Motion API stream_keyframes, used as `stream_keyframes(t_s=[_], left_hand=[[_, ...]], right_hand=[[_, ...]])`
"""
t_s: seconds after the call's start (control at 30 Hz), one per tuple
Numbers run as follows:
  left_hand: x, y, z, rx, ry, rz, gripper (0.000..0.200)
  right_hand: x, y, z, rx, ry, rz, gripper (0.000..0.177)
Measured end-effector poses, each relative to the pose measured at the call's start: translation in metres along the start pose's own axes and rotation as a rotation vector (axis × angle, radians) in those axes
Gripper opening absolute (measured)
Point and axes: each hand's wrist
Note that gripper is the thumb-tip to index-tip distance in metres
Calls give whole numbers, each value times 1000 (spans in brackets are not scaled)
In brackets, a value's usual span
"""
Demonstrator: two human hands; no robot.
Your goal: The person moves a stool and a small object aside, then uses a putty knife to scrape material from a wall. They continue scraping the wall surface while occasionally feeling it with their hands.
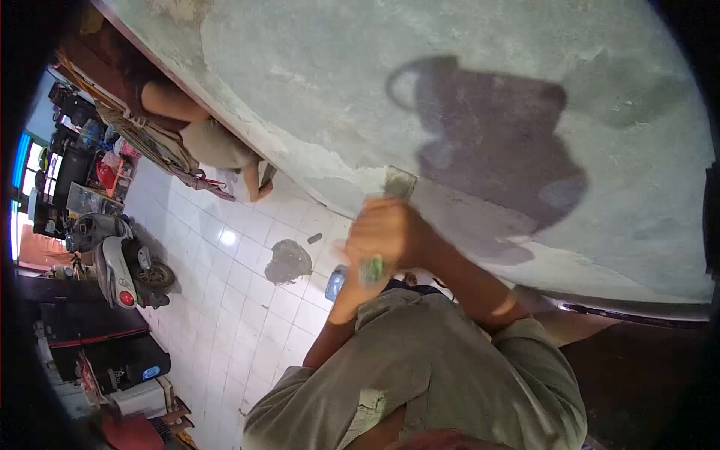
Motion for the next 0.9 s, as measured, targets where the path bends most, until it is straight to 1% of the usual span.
stream_keyframes(t_s=[0.03, 0.07, 0.1, 0.17, 0.2, 0.23, 0.27, 0.3, 0.33, 0.37, 0.4, 0.43, 0.47, 0.5, 0.53, 0.57, 0.6, 0.63, 0.67, 0.7, 0.73, 0.77, 0.83, 0.87, 0.9], left_hand=[[-3, -1, -1, -13, 69, 55, 52], [-7, -1, 1, -26, 145, 112, 52], [-8, -3, 2, -42, 216, 173, 52], [-10, -5, 7, -77, 364, 296, 53], [-10, -6, 8, -92, 433, 357, 53], [-9, -7, 8, -107, 495, 419, 54], [22, 15, 24, -70, -95, 402, 53], [35, 20, 21, -71, -93, 401, 53], [43, 21, 25, -73, 68, 427, 46], [47, 22, 32, -74, 232, 450, 40], [27, 15, 34, -73, 231, 452, 40], [-17, 1, 30, -119, 163, 508, 37], [-61, -14, 23, -170, 93, 564, 35], [-81, -20, 18, -224, 26, 618, 33], [-60, -11, 18, -232, 22, 619, 33], [-20, 5, 22, -94, 0, 499, 28], [3, 13, 28, 40, -16, 381, 23], [-2, 10, 36, 28, -2, 383, 23], [-8, 9, 44, 22, 8, 392, 23], [-14, 7, 46, 20, 2, 402, 23], [-21, 4, 43, 15, -9, 413, 24], [-26, 0, 43, 11, -16, 424, 24], [-36, -6, 53, 0, -8, 441, 25], [-41, -9, 61, -10, -1, 453, 25], [-45, -19, 33, -26, 10, 466, 26]], right_hand=[[7, -5, -1, -3, 70, -102, 32], [7, 2, -1, 28, 14, -34, 31], [-2, 4, 1, 28, 15, -34, 31], [-22, 6, 8, -49, -11, 91, 31], [-17, 9, 4, 0, -46, 22, 32], [1, 6, -5, 2, -40, 28, 32], [27, -4, -19, -18, 202, 29, 29], [40, -11, -26, -38, 436, 21, 30], [31, -10, -20, -10, 369, -21, 28], [17, -7, -11, -7, 363, -28, 28], [0, -3, -5, -23, 219, 29, 27], [-9, 1, -4, -34, 84, 93, 26], [-4, 1, -7, 9, -2, -2, 25], [7, 3, -14, 16, 7, 0, 25], [25, 6, -24, 15, 54, -1, 20], [42, 8, -34, 14, 98, -6, 16], [52, 7, -36, 15, 138, -16, 12], [42, 6, -29, 21, 130, -32, 12], [19, 12, -22, -35, 68, -18, 15], [3, 16, -17, -90, 15, 8, 19], [2, 13, -14, -107, -38, -45, 25], [10, 11, -14, -103, -33, -37, 25], [28, 6, -12, -91, 3, -37, 19], [28, 9, -12, -141, 69, 64, 30], [21, 14, -10, -134, 66, 54, 30]])
Point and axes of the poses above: each hand's wrist, its own z-axis towards the middle knuckle, its own y-axis out of the palm, x = y × z, and after that the axes turned 7 degrees about z, right-handed
